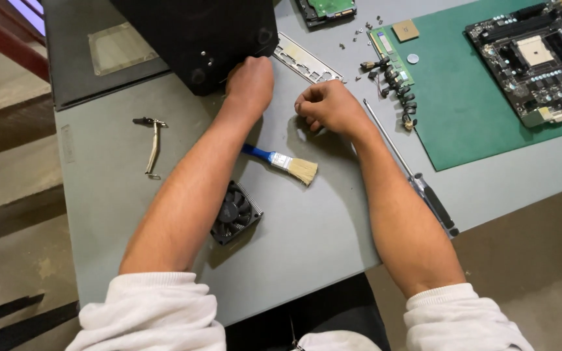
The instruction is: Cleaning dust from a CPU fan and heatsink using a brush and a screwdriver on a repair bench.
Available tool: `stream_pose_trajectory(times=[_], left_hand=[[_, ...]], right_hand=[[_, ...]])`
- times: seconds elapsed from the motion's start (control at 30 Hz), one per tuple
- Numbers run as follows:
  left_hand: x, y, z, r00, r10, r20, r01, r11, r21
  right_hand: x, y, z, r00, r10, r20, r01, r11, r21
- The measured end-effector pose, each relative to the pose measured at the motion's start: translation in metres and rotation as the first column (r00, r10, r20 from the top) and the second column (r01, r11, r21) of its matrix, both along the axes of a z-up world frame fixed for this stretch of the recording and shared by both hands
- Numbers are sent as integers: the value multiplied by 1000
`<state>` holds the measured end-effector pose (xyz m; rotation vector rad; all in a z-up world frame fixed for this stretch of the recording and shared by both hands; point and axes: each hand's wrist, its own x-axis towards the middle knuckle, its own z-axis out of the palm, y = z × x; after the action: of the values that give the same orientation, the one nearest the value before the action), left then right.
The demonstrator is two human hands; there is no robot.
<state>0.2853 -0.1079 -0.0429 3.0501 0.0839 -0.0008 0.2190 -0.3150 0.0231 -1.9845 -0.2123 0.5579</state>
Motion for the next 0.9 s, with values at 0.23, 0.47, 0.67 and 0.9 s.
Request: stream_pose_trajectory(times=[0.23, 0.47, 0.67, 0.9], left_hand=[[-13, 8, 4, 989, -148, 4, 148, 989, -9], [-47, 6, 60, 978, -203, -59, 181, 948, -261], [-20, 4, 9, 926, -369, 76, 371, 929, -6], [-31, 11, 15, 945, -323, 47, 324, 946, -29]], right_hand=[[1, -2, -3, 1000, 23, 5, -23, 1000, 20], [3, -2, -3, 1000, 23, -18, -22, 999, 32], [1, -2, 1, 999, 26, -24, -25, 999, 43], [23, -6, -41, 998, 24, 54, -28, 996, 82]])
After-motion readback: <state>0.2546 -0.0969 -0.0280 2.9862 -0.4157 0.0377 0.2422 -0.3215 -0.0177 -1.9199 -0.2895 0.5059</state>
